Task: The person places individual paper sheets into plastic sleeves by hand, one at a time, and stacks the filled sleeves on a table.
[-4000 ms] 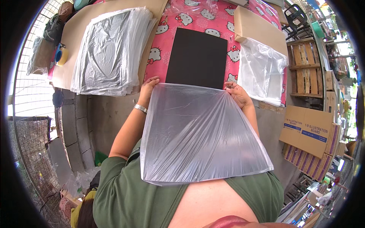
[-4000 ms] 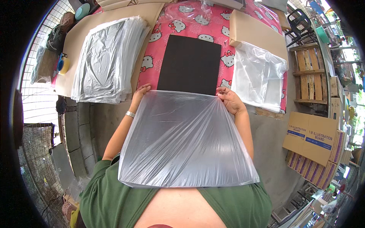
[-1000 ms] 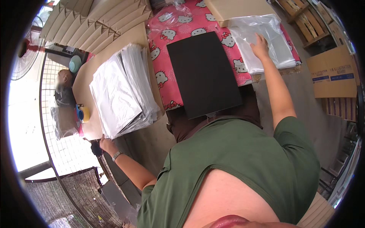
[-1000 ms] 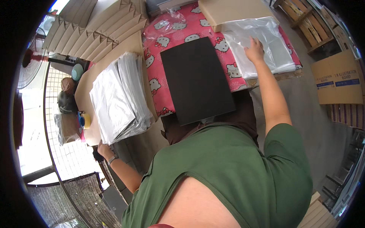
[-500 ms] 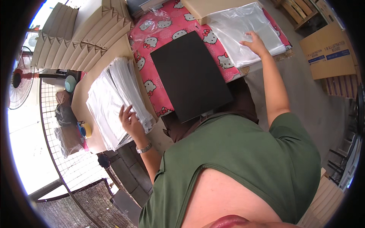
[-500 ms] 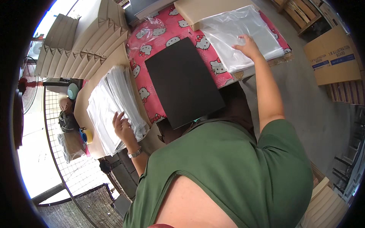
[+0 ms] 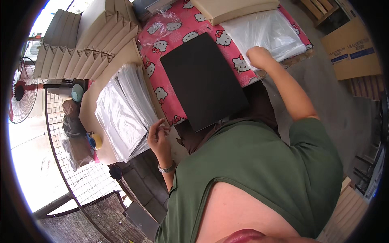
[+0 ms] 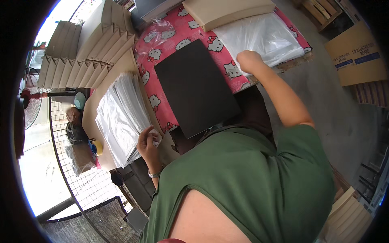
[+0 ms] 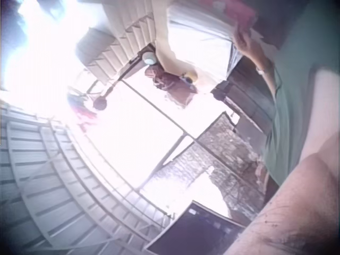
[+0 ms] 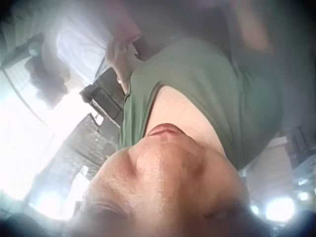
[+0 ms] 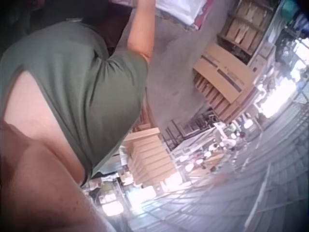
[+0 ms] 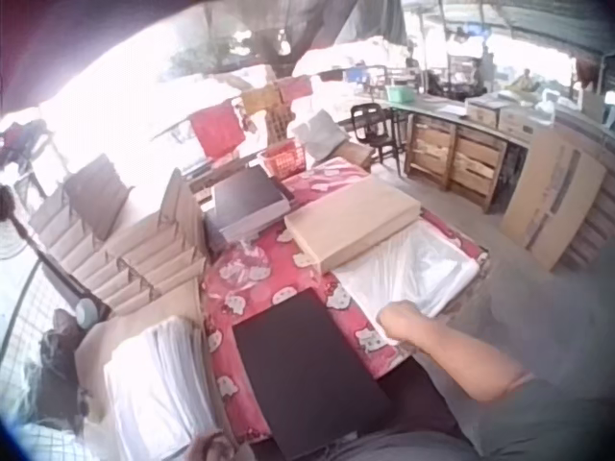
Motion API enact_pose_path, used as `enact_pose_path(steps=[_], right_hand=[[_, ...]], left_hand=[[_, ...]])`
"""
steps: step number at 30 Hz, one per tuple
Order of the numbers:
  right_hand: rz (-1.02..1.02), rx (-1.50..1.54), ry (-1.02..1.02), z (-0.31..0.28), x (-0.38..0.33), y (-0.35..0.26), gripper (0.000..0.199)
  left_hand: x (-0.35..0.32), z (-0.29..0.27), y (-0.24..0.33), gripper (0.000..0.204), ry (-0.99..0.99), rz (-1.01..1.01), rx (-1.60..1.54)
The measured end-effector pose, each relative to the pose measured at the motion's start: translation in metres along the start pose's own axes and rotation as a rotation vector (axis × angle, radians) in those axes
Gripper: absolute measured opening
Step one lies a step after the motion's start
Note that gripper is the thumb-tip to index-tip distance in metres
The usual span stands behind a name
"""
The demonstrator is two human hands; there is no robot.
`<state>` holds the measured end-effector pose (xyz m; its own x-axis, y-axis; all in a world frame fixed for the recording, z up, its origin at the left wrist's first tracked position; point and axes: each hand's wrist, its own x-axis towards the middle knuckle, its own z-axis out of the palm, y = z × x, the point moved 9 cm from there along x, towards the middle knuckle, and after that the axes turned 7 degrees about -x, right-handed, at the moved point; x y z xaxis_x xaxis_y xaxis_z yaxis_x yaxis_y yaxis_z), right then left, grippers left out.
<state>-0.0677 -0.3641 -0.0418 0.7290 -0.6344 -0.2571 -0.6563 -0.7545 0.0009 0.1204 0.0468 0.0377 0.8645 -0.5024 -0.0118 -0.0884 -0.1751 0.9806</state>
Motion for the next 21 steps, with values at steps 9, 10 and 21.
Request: enact_pose_path(steps=[9,10,21], right_hand=[[0.074,0.652,0.327,-0.049,-0.051,0.053,0.016],[0.078,0.686,0.347,-0.046,-0.055,0.055,0.017],[-0.102,0.402,0.698,-0.062,-0.056,0.040,0.023]], left_hand=[[-0.002,0.015,-0.018,0.020,-0.120,-0.027,-0.073],[0.000,0.021,-0.013,0.020,-0.141,-0.016,-0.088],[-0.017,0.059,-0.009,0.019,-0.302,-0.031,-0.069]])
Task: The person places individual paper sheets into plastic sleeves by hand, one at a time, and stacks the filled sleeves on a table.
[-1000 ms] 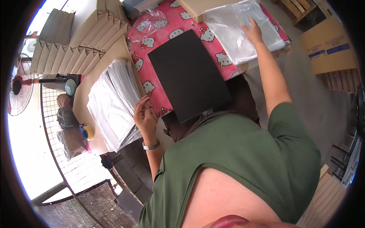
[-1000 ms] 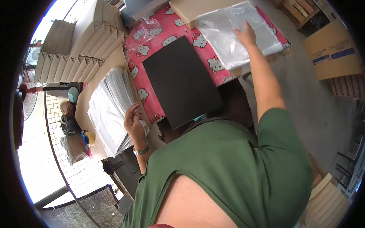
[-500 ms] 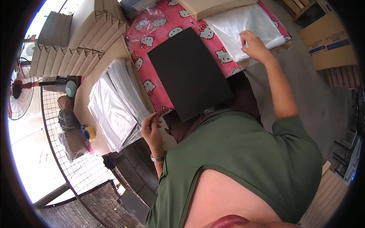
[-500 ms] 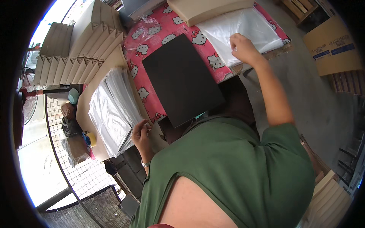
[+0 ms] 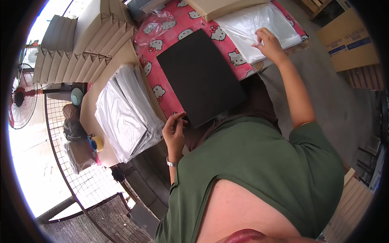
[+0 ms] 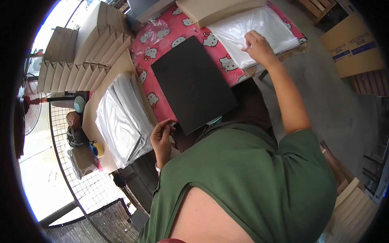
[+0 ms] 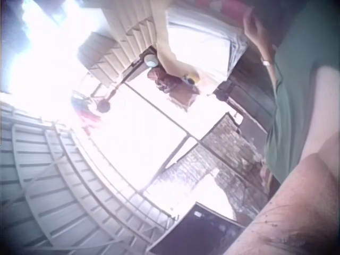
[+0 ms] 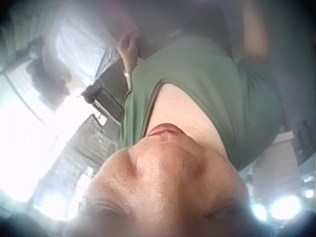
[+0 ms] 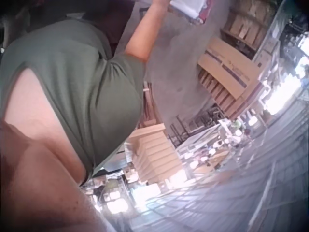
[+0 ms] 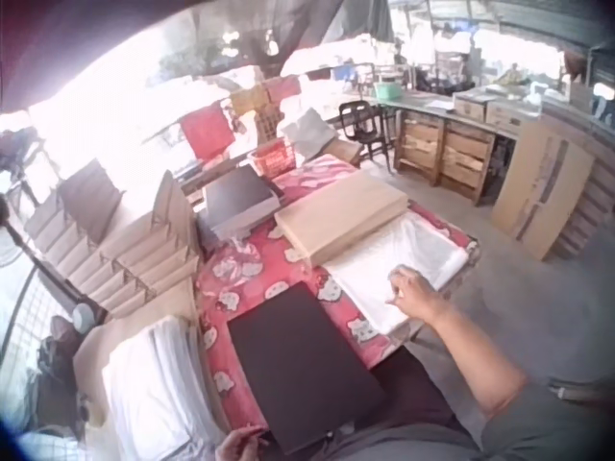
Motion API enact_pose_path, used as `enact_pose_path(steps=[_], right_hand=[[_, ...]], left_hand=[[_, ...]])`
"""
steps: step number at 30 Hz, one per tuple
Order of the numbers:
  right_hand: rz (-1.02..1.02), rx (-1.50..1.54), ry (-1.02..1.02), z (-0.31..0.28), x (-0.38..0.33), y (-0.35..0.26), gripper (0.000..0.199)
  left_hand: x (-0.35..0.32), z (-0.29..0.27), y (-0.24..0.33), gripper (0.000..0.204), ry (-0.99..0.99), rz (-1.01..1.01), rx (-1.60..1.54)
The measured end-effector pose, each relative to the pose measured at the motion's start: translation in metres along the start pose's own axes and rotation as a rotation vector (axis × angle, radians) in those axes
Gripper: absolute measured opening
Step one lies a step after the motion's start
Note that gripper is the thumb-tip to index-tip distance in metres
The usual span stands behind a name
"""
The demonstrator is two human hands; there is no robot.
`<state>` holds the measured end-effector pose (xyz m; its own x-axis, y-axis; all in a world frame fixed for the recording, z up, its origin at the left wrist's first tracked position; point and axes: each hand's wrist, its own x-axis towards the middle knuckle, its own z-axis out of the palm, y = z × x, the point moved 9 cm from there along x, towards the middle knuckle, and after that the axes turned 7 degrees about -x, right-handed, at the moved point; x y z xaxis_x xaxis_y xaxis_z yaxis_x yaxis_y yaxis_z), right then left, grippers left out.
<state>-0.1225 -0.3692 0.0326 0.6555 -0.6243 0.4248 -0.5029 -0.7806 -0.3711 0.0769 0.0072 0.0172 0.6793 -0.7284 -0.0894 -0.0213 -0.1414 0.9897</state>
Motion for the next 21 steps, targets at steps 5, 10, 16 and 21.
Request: enact_pose_path(steps=[5,10,16,21], right_hand=[[0.231,0.183,-0.238,0.026,-0.008,0.011,0.031],[0.305,-0.074,-0.396,0.051,-0.033,0.055,0.037],[-0.008,-0.137,0.137,0.002,-0.020,0.023,0.016],[0.145,0.161,-0.044,0.025,-0.014,0.045,0.025]], left_hand=[[-0.010,-0.008,-0.009,0.019,0.039,-0.068,-0.031],[-0.009,0.001,-0.019,0.018,-0.006,-0.090,-0.052],[-0.001,0.012,-0.009,0.018,-0.038,-0.115,-0.031],[0.005,0.014,-0.002,0.018,-0.048,-0.084,-0.025]])
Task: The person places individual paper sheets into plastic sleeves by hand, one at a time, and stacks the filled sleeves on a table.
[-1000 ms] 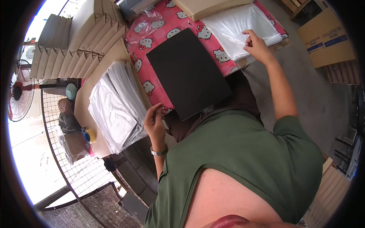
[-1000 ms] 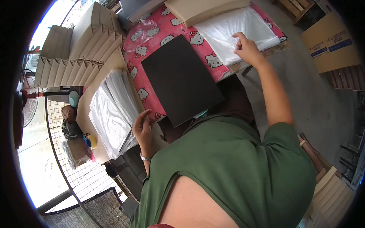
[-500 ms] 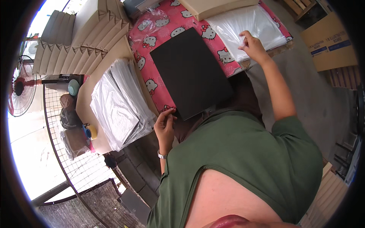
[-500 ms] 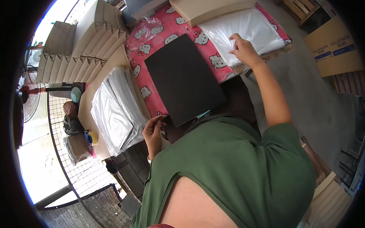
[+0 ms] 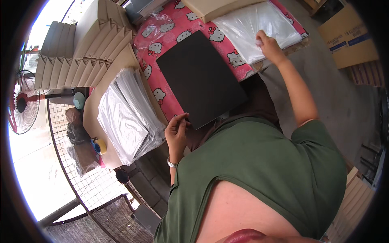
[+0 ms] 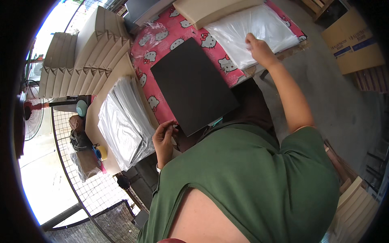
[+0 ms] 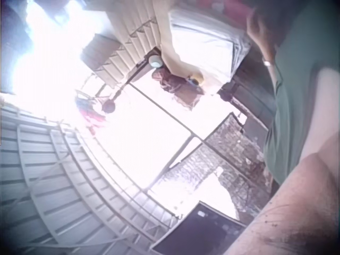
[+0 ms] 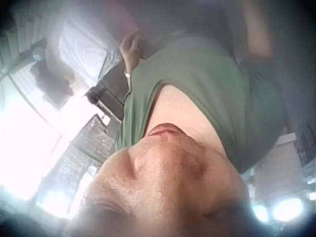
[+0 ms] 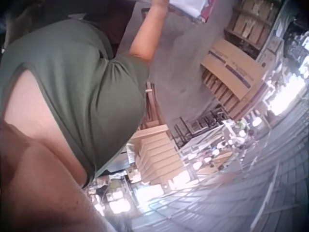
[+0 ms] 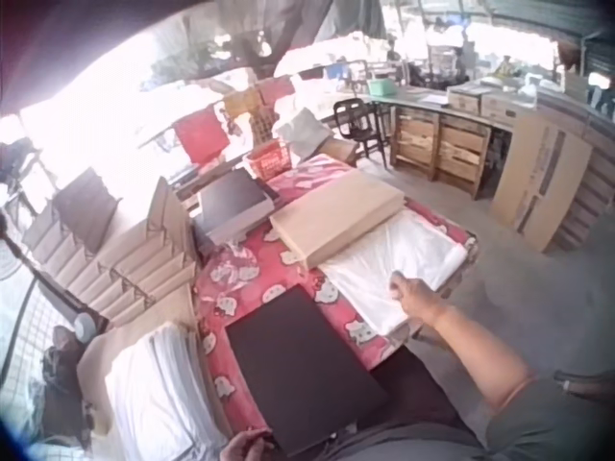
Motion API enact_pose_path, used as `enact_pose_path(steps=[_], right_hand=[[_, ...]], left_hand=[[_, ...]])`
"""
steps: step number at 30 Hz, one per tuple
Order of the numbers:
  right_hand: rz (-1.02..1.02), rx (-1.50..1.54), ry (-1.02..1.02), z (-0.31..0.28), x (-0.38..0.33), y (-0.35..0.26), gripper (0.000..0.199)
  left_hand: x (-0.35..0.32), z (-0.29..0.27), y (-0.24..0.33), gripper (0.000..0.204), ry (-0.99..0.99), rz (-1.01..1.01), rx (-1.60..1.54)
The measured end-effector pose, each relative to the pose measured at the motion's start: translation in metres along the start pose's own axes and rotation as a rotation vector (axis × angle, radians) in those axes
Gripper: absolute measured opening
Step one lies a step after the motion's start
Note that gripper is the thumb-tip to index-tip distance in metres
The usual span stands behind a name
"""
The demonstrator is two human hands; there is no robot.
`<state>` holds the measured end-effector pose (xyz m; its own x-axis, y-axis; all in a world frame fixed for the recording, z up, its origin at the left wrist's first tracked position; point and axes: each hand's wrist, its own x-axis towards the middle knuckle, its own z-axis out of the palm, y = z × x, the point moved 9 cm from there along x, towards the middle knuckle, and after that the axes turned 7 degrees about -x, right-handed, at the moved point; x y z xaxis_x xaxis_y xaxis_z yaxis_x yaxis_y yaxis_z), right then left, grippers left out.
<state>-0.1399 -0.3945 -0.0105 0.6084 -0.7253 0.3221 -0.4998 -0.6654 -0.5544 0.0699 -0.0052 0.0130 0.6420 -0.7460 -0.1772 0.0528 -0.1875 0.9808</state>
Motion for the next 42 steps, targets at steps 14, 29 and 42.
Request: enact_pose_path(steps=[14,29,42], right_hand=[[0.018,-0.072,-0.091,0.015,-0.033,-0.038,0.012],[-0.295,-0.150,-0.030,-0.004,0.007,-0.041,0.010],[-0.395,0.480,-0.568,0.052,-0.108,-0.222,0.005]], left_hand=[[-0.003,0.003,-0.015,0.018,-0.028,-0.079,-0.094],[-0.013,-0.007,-0.018,0.020,-0.009,-0.039,-0.068],[0.006,0.072,0.046,0.038,-0.307,0.225,0.092]])
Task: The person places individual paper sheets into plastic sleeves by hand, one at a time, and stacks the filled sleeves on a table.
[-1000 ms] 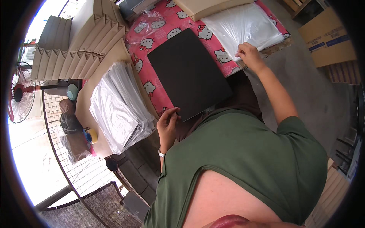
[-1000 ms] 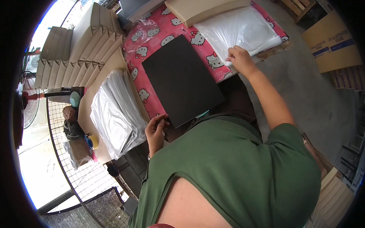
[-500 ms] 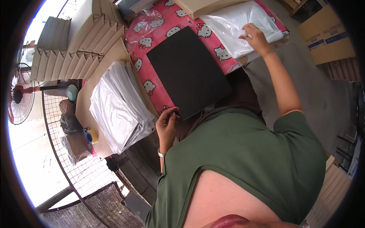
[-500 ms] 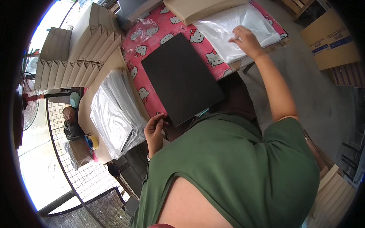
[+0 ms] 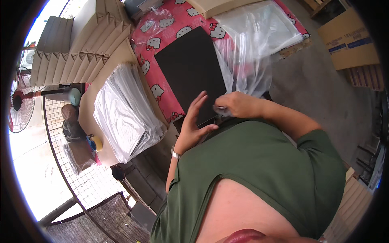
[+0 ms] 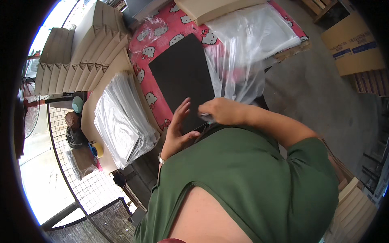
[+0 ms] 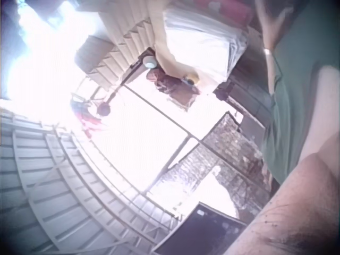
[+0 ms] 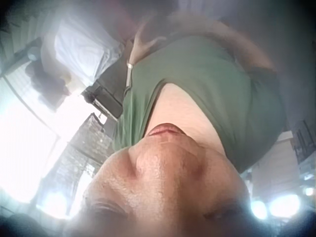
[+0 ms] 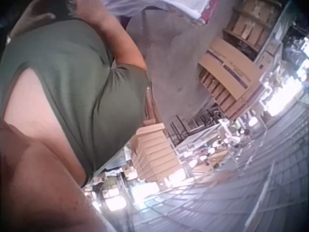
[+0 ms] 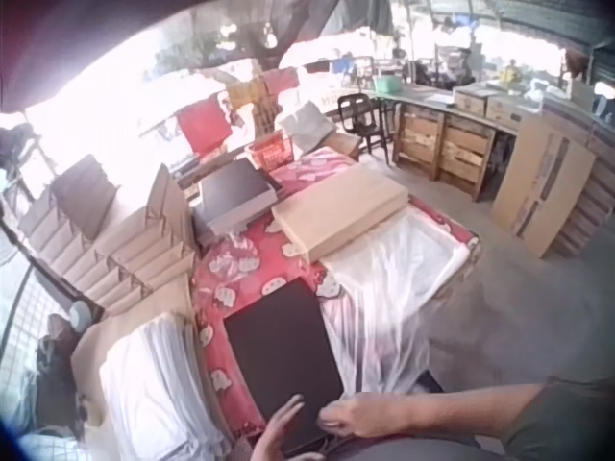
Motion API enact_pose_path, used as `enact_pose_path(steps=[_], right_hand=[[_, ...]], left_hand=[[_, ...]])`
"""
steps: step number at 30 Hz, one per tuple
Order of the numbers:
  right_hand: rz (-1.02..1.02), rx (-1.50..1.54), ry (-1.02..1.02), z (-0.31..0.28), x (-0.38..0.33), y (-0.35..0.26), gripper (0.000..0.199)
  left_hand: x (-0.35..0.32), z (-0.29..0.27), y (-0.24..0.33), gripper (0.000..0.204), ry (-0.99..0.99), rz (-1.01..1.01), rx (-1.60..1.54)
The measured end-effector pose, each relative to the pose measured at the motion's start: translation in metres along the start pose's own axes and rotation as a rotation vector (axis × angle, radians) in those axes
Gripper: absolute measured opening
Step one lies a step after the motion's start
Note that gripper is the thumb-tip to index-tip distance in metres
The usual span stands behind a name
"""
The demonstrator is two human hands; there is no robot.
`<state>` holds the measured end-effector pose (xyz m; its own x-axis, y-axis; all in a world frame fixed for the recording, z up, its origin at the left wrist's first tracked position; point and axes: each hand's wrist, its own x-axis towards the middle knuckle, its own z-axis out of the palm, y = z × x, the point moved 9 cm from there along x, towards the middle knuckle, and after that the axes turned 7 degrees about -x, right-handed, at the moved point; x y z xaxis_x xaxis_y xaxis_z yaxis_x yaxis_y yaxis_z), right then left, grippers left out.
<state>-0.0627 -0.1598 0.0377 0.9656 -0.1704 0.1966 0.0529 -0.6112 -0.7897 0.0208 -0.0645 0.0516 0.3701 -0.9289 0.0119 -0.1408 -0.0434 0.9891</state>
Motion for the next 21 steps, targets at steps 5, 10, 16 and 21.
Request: enact_pose_path(steps=[5,10,16,21], right_hand=[[0.312,0.317,0.156,-0.030,0.035,0.000,0.016],[0.403,0.594,-0.037,-0.014,0.039,0.014,0.030],[0.389,0.567,-0.087,0.010,0.047,0.021,0.019],[0.292,0.343,0.108,-0.013,0.067,0.014,0.014]], left_hand=[[0.016,-0.020,-0.027,0.023,0.142,-0.206,-0.373],[0.006,-0.052,-0.022,0.007,0.275,-0.077,-0.507],[-0.004,-0.054,-0.030,0.017,0.426,-0.077,-0.621],[0.000,-0.042,-0.033,0.018,0.370,-0.137,-0.538]])
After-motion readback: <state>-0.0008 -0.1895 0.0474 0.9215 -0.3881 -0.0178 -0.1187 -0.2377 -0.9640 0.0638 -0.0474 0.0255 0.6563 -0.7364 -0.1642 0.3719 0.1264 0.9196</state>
